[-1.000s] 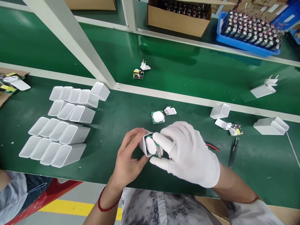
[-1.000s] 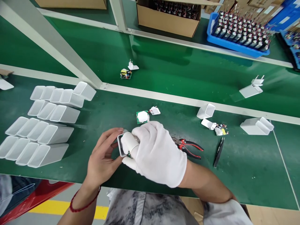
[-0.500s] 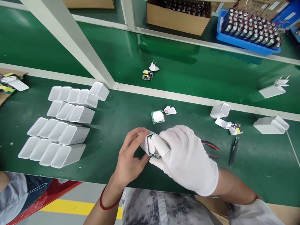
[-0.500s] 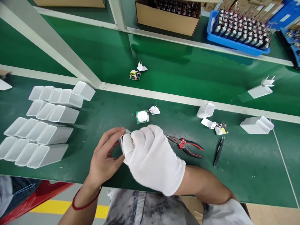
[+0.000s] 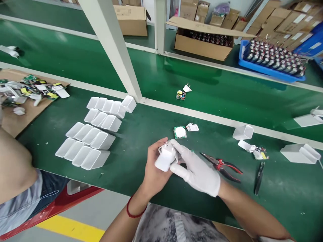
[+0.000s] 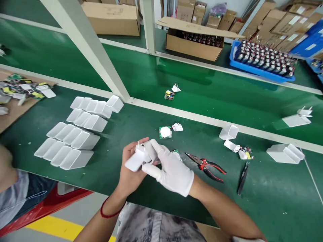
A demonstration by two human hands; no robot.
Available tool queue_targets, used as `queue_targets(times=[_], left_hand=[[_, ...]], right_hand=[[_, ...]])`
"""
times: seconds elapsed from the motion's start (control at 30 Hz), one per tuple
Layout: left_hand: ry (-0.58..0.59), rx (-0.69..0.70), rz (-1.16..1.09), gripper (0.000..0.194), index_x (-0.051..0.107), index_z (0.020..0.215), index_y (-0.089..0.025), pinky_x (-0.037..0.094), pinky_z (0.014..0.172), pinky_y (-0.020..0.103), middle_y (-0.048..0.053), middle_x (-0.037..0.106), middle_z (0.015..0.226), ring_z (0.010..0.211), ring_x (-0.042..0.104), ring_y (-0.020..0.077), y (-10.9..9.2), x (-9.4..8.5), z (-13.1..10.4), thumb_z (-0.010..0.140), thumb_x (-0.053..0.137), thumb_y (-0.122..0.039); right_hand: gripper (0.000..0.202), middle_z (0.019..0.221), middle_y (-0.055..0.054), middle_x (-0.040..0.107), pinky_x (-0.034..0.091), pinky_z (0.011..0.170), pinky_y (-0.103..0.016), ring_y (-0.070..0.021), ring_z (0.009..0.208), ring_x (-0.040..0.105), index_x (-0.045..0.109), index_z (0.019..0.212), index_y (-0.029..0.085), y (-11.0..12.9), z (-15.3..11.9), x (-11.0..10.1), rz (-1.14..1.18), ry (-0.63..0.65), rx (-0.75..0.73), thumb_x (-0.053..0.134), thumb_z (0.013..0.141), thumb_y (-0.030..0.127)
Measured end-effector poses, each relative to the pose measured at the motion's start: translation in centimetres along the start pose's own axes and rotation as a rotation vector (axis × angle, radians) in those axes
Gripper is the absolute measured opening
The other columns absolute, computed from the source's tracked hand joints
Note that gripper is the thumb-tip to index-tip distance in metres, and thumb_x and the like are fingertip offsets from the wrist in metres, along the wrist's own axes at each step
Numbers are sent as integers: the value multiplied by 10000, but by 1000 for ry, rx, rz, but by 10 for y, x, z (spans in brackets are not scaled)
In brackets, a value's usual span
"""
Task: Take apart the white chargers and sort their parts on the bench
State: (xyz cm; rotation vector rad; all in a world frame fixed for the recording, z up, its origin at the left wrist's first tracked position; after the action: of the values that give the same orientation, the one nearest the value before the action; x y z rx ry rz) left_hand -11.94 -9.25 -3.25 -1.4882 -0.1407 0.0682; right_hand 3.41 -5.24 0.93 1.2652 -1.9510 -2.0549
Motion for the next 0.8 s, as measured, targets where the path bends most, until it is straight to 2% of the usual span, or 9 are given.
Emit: queue_targets(times=[0.03,0.1,0.17,0.23,0.33,0.4,0.5,0.63,0.8], left_hand=[[20,29,38,565,430,1224,-259,561,939,405,165,482,1424,1226,593,264,-2,0,-1,774,771,-276],[118,48,41,521,465,1278,-247,528,996,410,175,445,1467,1295,544,278,-5,-4,-1,821,715,-258],[229,-6,-27,451,526,1308,-228,519,1011,396,179,429,1495,1320,526,291,-7,-11,2,876,647,-272],[264,-93,-66,383,599,1288,-222,526,1002,375,155,479,1478,1303,548,287,-7,-19,6,917,593,-315],[218,-238,-1,385,634,1288,-233,512,1020,372,91,615,1372,1255,591,268,-6,-22,9,949,539,-387],[197,-290,36,413,618,1315,-236,513,1017,365,68,646,1341,1226,612,258,-5,-20,7,951,533,-410],[135,-244,33,393,646,1285,-241,548,955,330,66,632,1363,1187,637,241,-3,-13,1,946,540,-408],[35,-146,5,350,682,1237,-246,559,925,310,71,659,1324,1161,652,225,0,-9,-3,952,531,-381],[64,-133,25,375,647,1287,-242,539,969,334,74,645,1344,1180,641,229,0,-11,-2,971,497,-378]], right_hand=[[652,1287,-173,591,504,972,-430,-265,1147,610,393,1453,114,-5,2,5,120,-2,2,495,944,509],[622,1240,-146,621,511,956,-408,-244,1082,629,420,1440,136,-12,3,12,332,-29,42,489,953,517],[622,1154,-116,658,531,898,-383,-226,971,646,460,1420,164,-16,3,15,475,-15,82,523,933,545],[623,1094,-103,661,532,869,-379,-217,912,634,498,1396,176,-16,3,16,487,-5,83,536,918,574],[582,985,-85,636,543,799,-368,-194,831,614,555,1335,166,-17,3,20,431,18,74,513,926,579],[557,896,-59,618,553,733,-348,-174,755,613,585,1292,159,-19,3,24,486,31,116,511,928,574],[522,875,-44,610,546,739,-330,-168,757,620,635,1237,168,-22,3,29,525,-42,125,525,922,570],[514,968,-62,635,530,832,-346,-200,895,618,658,1244,197,-20,4,27,437,-133,91,538,912,571],[557,1174,-77,667,511,943,-399,-244,1056,622,622,1312,240,-11,4,23,581,-92,188,625,864,570]])
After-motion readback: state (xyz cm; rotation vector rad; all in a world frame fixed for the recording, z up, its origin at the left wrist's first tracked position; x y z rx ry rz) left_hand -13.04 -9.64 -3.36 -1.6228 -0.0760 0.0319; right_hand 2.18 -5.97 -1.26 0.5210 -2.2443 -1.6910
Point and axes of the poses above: each hand's wrist, its own z-axis towards the middle knuckle, its own x-axis out of the palm, y = z × x, the point moved 1 cm from there along z, towards the middle knuckle
